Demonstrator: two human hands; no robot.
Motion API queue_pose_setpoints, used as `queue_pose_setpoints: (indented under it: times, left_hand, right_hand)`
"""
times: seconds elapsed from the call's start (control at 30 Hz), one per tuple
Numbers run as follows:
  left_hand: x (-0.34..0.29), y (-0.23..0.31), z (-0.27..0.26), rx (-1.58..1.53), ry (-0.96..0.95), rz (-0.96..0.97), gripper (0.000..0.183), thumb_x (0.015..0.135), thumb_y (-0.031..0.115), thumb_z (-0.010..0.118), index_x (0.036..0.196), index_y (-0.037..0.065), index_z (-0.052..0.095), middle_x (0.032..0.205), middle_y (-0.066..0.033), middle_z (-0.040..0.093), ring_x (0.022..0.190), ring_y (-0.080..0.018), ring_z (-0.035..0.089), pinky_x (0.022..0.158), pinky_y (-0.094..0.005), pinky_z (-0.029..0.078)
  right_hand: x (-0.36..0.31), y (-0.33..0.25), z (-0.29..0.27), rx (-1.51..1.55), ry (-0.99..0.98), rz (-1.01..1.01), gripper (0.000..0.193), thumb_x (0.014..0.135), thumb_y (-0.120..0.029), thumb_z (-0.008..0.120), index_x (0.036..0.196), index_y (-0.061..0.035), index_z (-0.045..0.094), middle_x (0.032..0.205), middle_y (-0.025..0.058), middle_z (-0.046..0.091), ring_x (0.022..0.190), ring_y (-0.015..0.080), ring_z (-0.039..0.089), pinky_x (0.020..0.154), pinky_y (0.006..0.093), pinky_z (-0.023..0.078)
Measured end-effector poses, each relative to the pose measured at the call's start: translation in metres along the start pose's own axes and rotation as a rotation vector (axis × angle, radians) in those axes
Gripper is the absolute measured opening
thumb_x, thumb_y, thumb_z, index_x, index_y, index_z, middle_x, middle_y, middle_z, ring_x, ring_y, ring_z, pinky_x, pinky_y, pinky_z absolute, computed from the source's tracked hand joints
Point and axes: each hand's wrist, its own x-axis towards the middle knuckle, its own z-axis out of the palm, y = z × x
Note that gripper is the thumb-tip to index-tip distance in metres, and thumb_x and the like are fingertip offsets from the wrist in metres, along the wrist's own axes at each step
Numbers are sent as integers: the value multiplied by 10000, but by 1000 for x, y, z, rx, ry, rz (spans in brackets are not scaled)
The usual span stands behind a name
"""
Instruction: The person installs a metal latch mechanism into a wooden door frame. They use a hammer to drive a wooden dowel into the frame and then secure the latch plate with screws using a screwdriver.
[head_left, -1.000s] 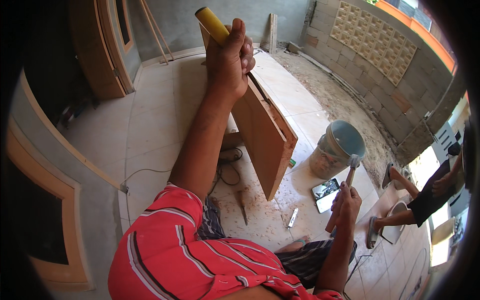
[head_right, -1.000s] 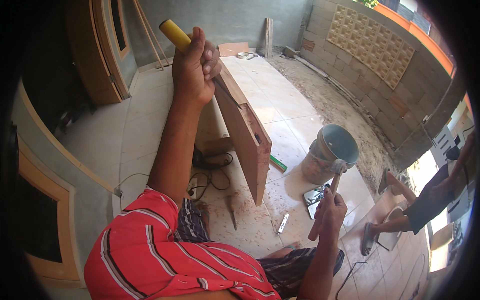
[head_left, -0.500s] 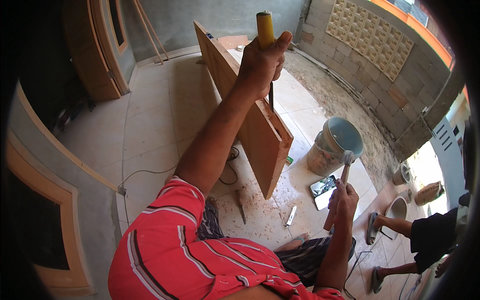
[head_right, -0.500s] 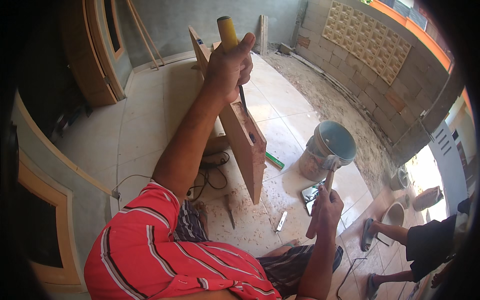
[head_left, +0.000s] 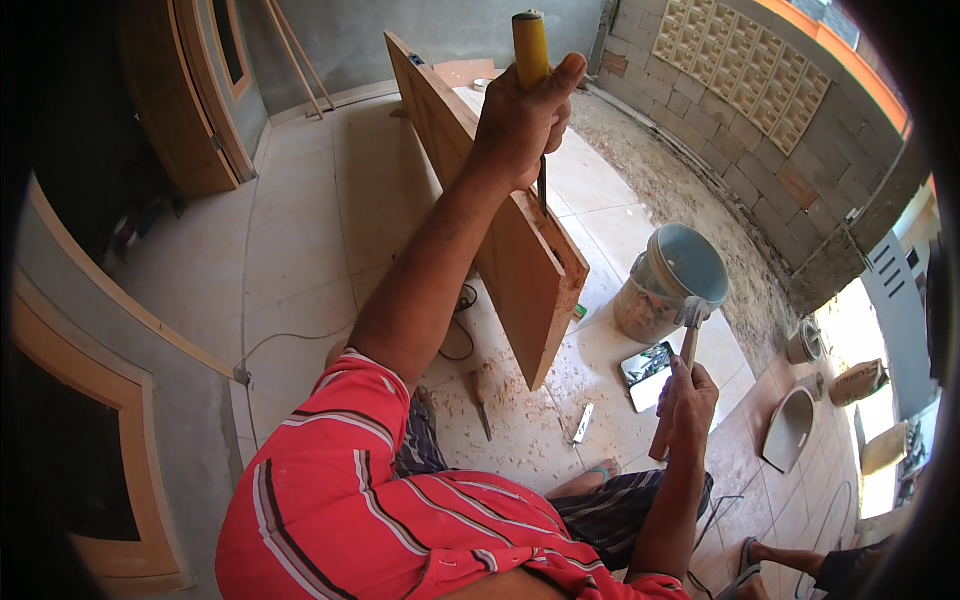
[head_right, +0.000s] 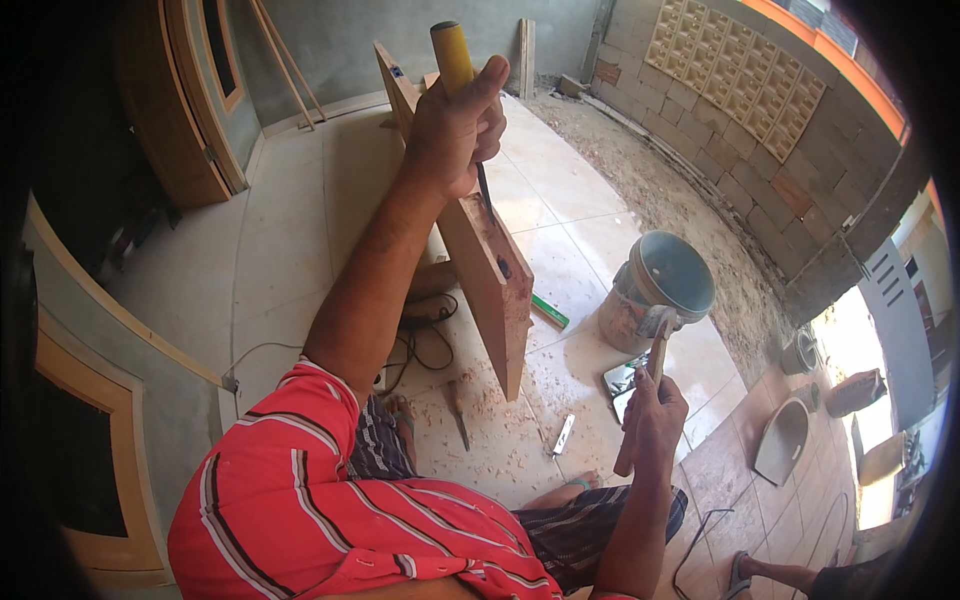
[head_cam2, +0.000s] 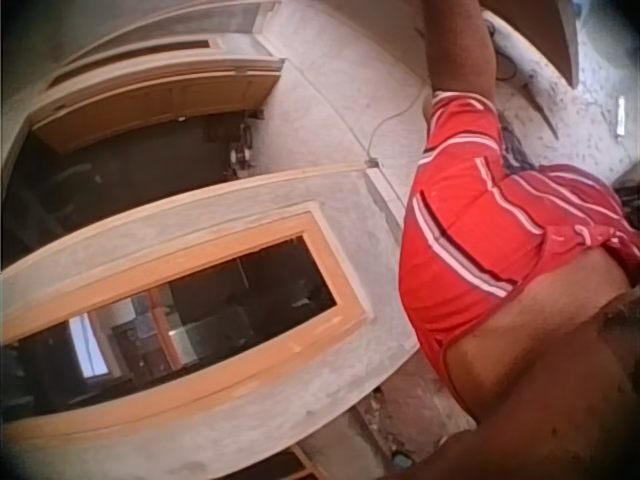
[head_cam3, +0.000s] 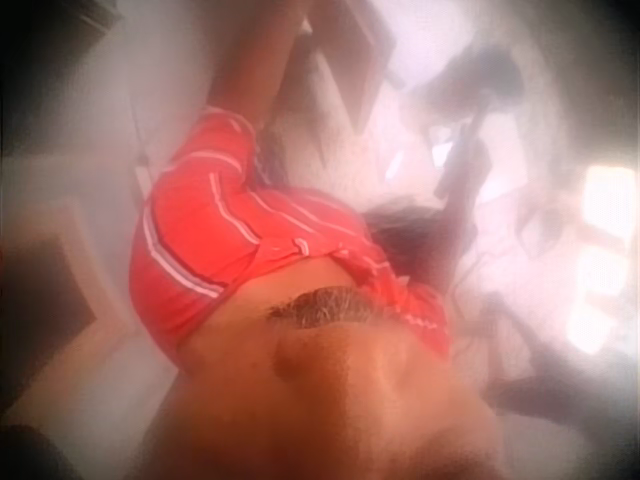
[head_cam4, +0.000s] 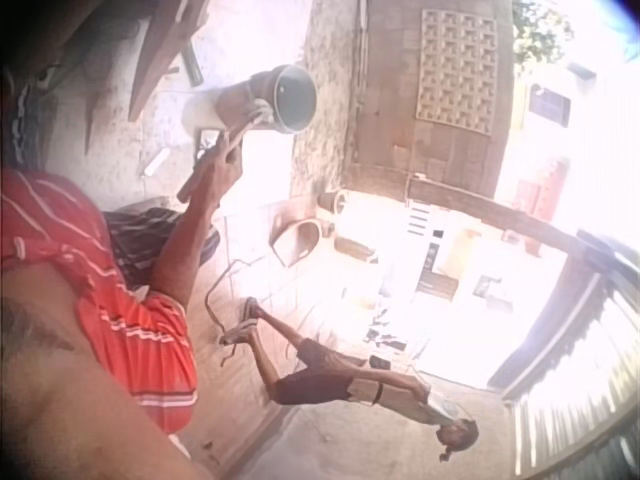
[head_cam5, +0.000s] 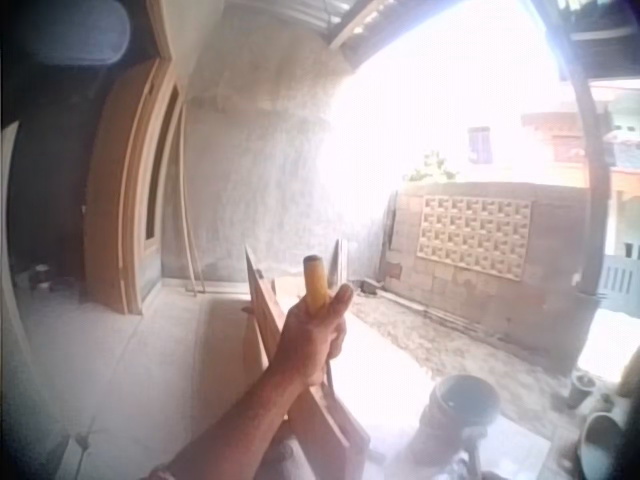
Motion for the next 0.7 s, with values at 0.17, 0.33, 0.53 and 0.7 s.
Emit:
queue_pose_setpoints:
  times: [0.17, 0.33, 0.53, 0.7]
  left_hand:
    - [1, -3, -5, -24, -8, 19, 491, 970, 406, 763, 672, 178, 446, 566, 72, 354, 415, -52, 261, 393, -269, 156]
    - [-7, 2, -1, -50, -10, 38, 439, 974, 384, 760, 726, 168, 469, 575, 66, 359, 418, -54, 263, 397, -272, 158]
    - [-13, -2, -4, -53, 17, 58, 367, 975, 343, 767, 806, 159, 499, 583, 61, 372, 424, -48, 269, 393, -267, 162]
    - [-12, -2, 3, -35, 52, 35, 350, 972, 336, 776, 825, 145, 522, 585, 61, 401, 425, -36, 275, 386, -261, 173]
  right_hand:
    - [0, 2, 4, -16, 6, 4, 267, 1036, -269, 671, 884, -52, 637, 632, 5, 558, 463, 90, 502, 410, 260, 419]
    - [2, 1, 12, -48, -37, -47, 251, 1039, -273, 678, 1018, -24, 651, 641, -6, 556, 479, 75, 491, 418, 252, 396]
    - [5, -41, 26, 38, -177, -318, 313, 1048, -215, 667, 1262, 12, 644, 708, -6, 588, 557, 60, 513, 504, 241, 433]
    - [4, -131, 49, -132, -164, -592, 407, 1026, -167, 684, 1378, 27, 613, 981, 53, 694, 833, 89, 616, 759, 254, 510]
